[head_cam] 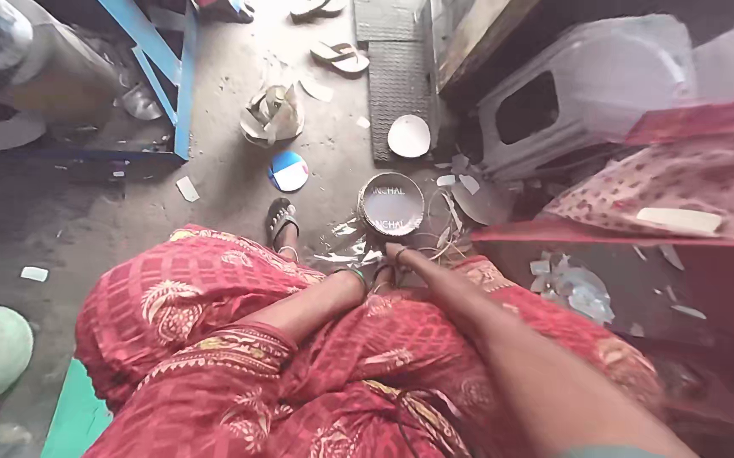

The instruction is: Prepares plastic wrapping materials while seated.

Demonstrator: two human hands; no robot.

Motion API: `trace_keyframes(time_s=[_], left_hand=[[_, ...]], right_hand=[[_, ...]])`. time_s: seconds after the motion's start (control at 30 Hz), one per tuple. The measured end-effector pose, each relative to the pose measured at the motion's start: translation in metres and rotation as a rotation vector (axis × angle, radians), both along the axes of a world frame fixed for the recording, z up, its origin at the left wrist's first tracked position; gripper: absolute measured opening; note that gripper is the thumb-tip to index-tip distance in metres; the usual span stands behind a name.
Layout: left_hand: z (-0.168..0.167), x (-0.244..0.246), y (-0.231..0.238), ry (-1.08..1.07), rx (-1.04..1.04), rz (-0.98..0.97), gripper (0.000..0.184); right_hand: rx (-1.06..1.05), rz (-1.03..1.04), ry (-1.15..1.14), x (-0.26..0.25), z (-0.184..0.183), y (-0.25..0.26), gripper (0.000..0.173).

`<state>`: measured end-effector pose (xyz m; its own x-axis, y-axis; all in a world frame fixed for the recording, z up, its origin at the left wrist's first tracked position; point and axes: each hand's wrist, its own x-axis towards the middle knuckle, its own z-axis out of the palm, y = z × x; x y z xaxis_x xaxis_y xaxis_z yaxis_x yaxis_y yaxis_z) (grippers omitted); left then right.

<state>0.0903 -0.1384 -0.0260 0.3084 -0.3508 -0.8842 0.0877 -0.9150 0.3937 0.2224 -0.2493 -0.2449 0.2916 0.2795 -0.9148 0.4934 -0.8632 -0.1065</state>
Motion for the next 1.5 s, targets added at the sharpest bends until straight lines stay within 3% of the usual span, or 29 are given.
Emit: trace_keyframes(time_s=[0.1, 0.17, 0.23, 0.3, 0.4, 0.5, 0.6, 0.7, 0.8, 0.9, 0.93, 1.0, 1.07, 1.13, 1.2, 1.27, 1.4, 1.5], left_hand=[[-0.017, 0.005, 0.001, 0.079, 0.087, 0.165, 0.039], [-0.047, 0.000, -0.001, 0.058, 0.075, 0.138, 0.035], [-0.056, -0.001, -0.002, 0.054, 0.063, 0.089, 0.033], [-0.057, 0.002, -0.002, 0.045, 0.047, 0.055, 0.034], [-0.056, 0.003, 0.002, 0.029, 0.035, 0.051, 0.037], [-0.057, 0.000, 0.011, -0.011, -0.012, 0.013, 0.038], [-0.030, 0.002, 0.012, 0.028, 0.134, 0.176, 0.040], [-0.029, -0.005, 0.025, -0.137, 0.210, 0.359, 0.038], [0.016, -0.015, 0.044, -0.342, 0.167, 0.657, 0.033], [0.046, -0.006, 0.052, -0.645, 0.315, 0.692, 0.027], [0.049, -0.010, 0.056, -0.791, 0.283, 0.680, 0.027], [0.059, -0.019, 0.054, -0.824, 0.166, 0.707, 0.034], [0.020, -0.012, 0.061, -0.852, 0.180, 0.702, 0.037], [-0.009, 0.003, 0.080, -0.692, 0.276, 0.725, 0.043], [-0.015, 0.009, 0.103, -0.631, 0.265, 0.833, 0.045], [-0.012, 0.009, 0.123, -0.751, 0.225, 0.932, 0.043], [0.002, 0.013, 0.136, -0.976, 0.205, 1.028, 0.041], [0.006, 0.015, 0.135, -0.872, 0.161, 1.095, 0.043]], right_hand=[[0.071, -0.123, -0.036, -0.013, -0.029, -0.002, 0.083], [0.137, -0.173, -0.082, -0.016, -0.038, 0.000, 0.088], [0.171, -0.172, -0.083, -0.017, -0.042, 0.000, 0.091], [0.141, -0.124, -0.045, -0.017, -0.045, -0.001, 0.083], [0.131, 0.008, 0.064, -0.019, -0.052, 0.000, 0.048], [0.203, 0.010, 0.126, -0.027, -0.039, 0.009, 0.033], [0.311, 0.056, 0.121, -0.033, 0.012, 0.039, 0.029], [0.569, 0.113, 0.070, -0.022, 0.054, 0.062, 0.024], [0.925, 0.159, -0.119, 0.001, 0.115, 0.056, 0.021], [1.126, 0.191, -0.275, 0.021, 0.182, 0.033, 0.026], [1.169, 0.214, -0.321, 0.024, 0.196, 0.025, 0.024], [1.154, 0.245, -0.390, 0.022, 0.215, 0.005, 0.021], [1.067, 0.218, -0.397, 0.018, 0.211, -0.012, 0.019], [0.922, 0.164, -0.296, 0.016, 0.195, -0.016, 0.018], [0.729, 0.186, -0.135, 0.018, 0.172, -0.004, 0.023], [0.578, 0.239, -0.010, 0.016, 0.150, 0.017, 0.031], [0.480, 0.268, 0.010, 0.011, 0.098, 0.065, 0.067], [0.515, -0.008, -0.030, 0.007, 0.063, 0.112, 0.099]])
